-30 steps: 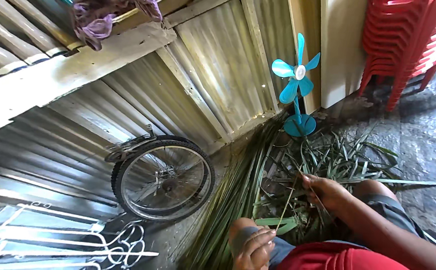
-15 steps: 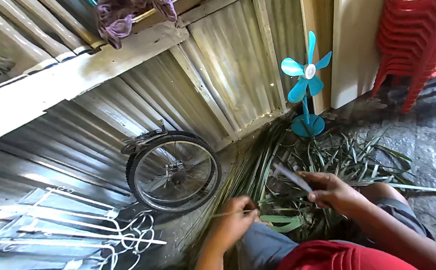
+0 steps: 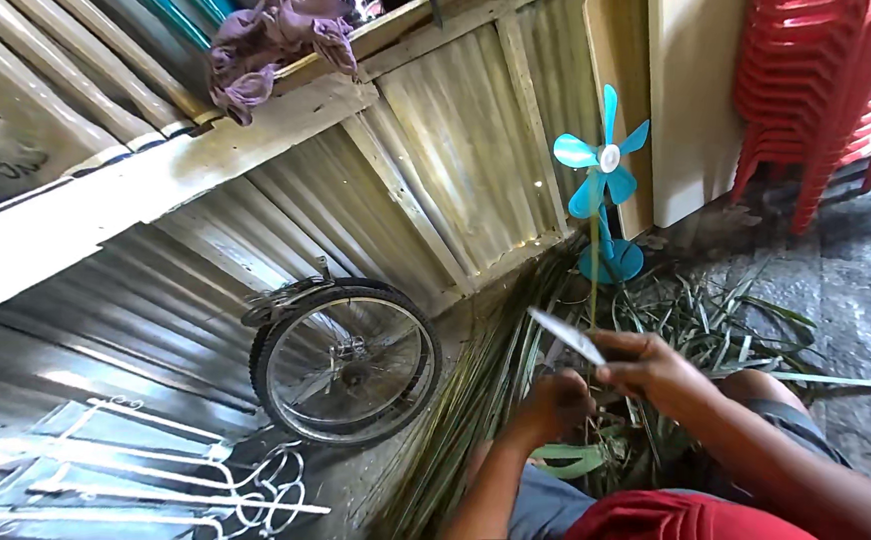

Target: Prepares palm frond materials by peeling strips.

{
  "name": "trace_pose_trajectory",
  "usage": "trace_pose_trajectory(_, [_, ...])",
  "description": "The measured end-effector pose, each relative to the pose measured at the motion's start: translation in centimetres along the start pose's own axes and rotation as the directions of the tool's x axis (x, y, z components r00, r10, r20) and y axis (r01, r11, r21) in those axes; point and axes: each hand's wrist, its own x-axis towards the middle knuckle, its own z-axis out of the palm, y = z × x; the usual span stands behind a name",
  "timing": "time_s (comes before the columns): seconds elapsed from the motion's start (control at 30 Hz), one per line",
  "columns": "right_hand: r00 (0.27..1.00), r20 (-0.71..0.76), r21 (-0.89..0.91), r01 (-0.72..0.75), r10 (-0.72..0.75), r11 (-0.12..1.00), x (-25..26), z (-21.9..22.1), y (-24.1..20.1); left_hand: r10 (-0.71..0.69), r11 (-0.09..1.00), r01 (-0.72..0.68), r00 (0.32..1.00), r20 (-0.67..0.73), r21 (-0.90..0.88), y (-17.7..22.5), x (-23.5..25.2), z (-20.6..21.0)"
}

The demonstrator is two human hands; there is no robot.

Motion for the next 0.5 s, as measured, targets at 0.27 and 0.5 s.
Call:
trace_pose_trajectory(0.27, [0.976, -0.201, 0.103, 0.106, -0.083, 0.989, -0.1, -2.6, -1.7, 0.008, 0.933, -0.127, 0.943, -0.333, -0.337, -2.9, -2.5, 3.4])
trace_pose_trajectory(0.5, [0.987, 0.102, -0.085, -0.118, 0.127, 0.989, -1.9, 1.1, 4.0, -0.075, 0.838, -0.176, 0.900, -0.429, -0.516, -1.0, -3.3, 3.5])
